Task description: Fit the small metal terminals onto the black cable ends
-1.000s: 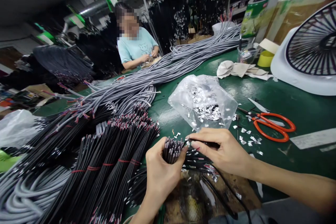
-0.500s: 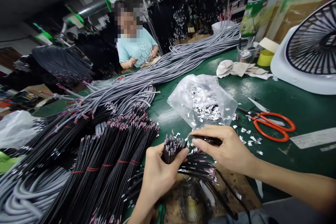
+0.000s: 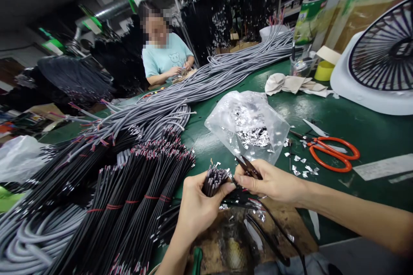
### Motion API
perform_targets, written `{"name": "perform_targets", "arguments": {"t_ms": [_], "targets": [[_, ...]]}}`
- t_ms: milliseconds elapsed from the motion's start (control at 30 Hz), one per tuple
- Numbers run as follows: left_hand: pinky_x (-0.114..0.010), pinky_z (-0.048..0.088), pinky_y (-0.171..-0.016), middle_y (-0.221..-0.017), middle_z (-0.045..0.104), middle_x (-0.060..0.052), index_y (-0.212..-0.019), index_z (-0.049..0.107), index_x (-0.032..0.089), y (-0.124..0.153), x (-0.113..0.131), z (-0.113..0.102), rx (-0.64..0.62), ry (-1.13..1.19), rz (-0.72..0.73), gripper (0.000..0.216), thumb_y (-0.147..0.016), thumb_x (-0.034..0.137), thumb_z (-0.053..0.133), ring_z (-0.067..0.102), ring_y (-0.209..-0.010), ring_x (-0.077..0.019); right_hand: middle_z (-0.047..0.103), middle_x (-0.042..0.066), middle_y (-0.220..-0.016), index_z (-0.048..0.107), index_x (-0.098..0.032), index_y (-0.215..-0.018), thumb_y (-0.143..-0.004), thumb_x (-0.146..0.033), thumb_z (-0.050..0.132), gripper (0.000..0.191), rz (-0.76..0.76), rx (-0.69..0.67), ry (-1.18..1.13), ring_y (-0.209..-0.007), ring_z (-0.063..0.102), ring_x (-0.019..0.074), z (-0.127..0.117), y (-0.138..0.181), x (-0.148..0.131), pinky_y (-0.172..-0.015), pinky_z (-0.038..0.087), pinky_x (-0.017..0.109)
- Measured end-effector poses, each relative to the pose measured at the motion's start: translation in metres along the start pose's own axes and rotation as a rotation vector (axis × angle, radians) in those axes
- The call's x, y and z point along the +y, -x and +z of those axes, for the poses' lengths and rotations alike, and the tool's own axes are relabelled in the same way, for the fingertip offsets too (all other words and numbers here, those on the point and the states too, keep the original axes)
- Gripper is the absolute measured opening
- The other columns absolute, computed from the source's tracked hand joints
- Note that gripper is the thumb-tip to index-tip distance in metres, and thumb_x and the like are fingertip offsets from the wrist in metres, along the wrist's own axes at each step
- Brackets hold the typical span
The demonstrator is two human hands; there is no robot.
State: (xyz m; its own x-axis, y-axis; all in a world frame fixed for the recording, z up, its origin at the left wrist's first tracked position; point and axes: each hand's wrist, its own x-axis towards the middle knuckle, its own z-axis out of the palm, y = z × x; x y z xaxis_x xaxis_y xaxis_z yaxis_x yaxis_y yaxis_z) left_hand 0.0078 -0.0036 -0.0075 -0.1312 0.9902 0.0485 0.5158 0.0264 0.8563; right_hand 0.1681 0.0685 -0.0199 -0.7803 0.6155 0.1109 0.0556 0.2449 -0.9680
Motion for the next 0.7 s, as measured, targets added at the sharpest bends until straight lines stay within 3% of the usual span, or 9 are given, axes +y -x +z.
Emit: {"name": "perform_targets", "arguments": {"t_ms": [67,133,233,267,367,467,533,600,700], "targets": [[-0.022,0.033,-0.045,-0.051,0.049,0.002,-0.055,0.055,0.014,0.000,0.001,0.002,-0.049,0.009,-0.025,0.026,-0.073,0.031,0.064,0.044,-0.048,-0.0109,0.045,-0.001,-0.060,0.047,-0.018,-0.065,-0.084,-0.032,0.046,0.024,-0.093,0.175,0.217,-0.055,0.042,0.0120,-0.006,-0.001,0.001,-0.050,0.035,0.025],[-0.022,0.032,-0.043,-0.049,0.047,0.002,-0.054,0.054,0.014,0.001,0.001,0.003,-0.095,-0.003,-0.052,0.028,-0.074,0.032,0.063,0.042,-0.046,-0.0103,0.051,0.004,-0.069,0.050,-0.019,-0.068,-0.082,-0.024,0.048,0.015,-0.171,0.472,0.458,-0.062,0.046,0.0149,-0.017,-0.003,0.002,-0.056,0.036,0.028],[-0.023,0.035,-0.045,-0.051,0.051,0.000,-0.057,0.055,0.013,0.001,0.000,0.003,-0.103,-0.001,-0.077,0.028,-0.075,0.034,0.062,0.047,-0.048,-0.0119,0.054,0.005,-0.070,0.052,-0.019,-0.068,-0.084,-0.024,0.048,0.017,-0.131,0.771,0.585,-0.063,0.049,0.0163,-0.035,-0.006,0.006,-0.058,0.036,0.029],[-0.023,0.036,-0.046,-0.052,0.052,0.000,-0.057,0.056,0.013,0.001,0.000,0.003,-0.090,0.005,-0.078,0.029,-0.075,0.035,0.062,0.048,-0.049,-0.0125,0.054,0.004,-0.067,0.053,-0.019,-0.066,-0.086,-0.027,0.047,0.022,-0.120,0.774,0.584,-0.062,0.049,0.0159,-0.038,-0.006,0.006,-0.057,0.036,0.029],[-0.024,0.038,-0.048,-0.053,0.054,-0.001,-0.058,0.058,0.013,-0.001,0.001,0.001,-0.047,0.002,-0.052,0.028,-0.075,0.035,0.061,0.049,-0.050,-0.0131,0.054,0.002,-0.060,0.057,-0.017,-0.060,-0.086,-0.035,0.047,0.033,-0.089,0.497,0.457,-0.057,0.048,0.0130,-0.034,-0.006,0.004,-0.054,0.036,0.026],[-0.023,0.037,-0.048,-0.054,0.052,0.001,-0.059,0.058,0.013,-0.003,0.001,0.002,-0.029,-0.021,0.012,0.025,-0.075,0.033,0.061,0.047,-0.051,-0.0122,0.059,0.001,-0.070,0.066,-0.015,-0.083,-0.079,-0.032,0.058,0.018,-0.144,0.249,0.348,-0.057,0.047,0.0104,-0.018,-0.004,-0.001,-0.050,0.035,0.022],[-0.022,0.036,-0.049,-0.056,0.051,0.002,-0.059,0.057,0.014,-0.003,0.000,0.003,-0.040,-0.019,0.045,0.025,-0.075,0.033,0.062,0.046,-0.053,-0.0117,0.060,0.001,-0.076,0.066,-0.016,-0.091,-0.077,-0.026,0.061,0.018,-0.189,0.207,0.318,-0.061,0.049,0.0103,-0.010,-0.002,-0.002,-0.052,0.036,0.022],[-0.022,0.035,-0.048,-0.055,0.051,0.002,-0.061,0.059,0.013,-0.003,-0.002,0.004,-0.076,-0.022,0.045,0.025,-0.075,0.033,0.061,0.043,-0.052,-0.0111,0.060,0.001,-0.072,0.067,-0.016,-0.083,-0.078,-0.023,0.060,0.012,-0.209,0.200,0.326,-0.062,0.050,0.0107,-0.005,-0.002,-0.001,-0.056,0.038,0.022],[-0.022,0.032,-0.046,-0.053,0.049,0.002,-0.062,0.061,0.013,-0.002,-0.005,0.002,-0.117,-0.081,-0.001,0.026,-0.076,0.034,0.060,0.040,-0.049,-0.0105,0.060,0.001,-0.064,0.066,-0.014,-0.071,-0.082,-0.023,0.055,0.018,-0.168,0.226,0.344,-0.059,0.050,0.0106,-0.004,-0.002,0.003,-0.056,0.038,0.023]]}}
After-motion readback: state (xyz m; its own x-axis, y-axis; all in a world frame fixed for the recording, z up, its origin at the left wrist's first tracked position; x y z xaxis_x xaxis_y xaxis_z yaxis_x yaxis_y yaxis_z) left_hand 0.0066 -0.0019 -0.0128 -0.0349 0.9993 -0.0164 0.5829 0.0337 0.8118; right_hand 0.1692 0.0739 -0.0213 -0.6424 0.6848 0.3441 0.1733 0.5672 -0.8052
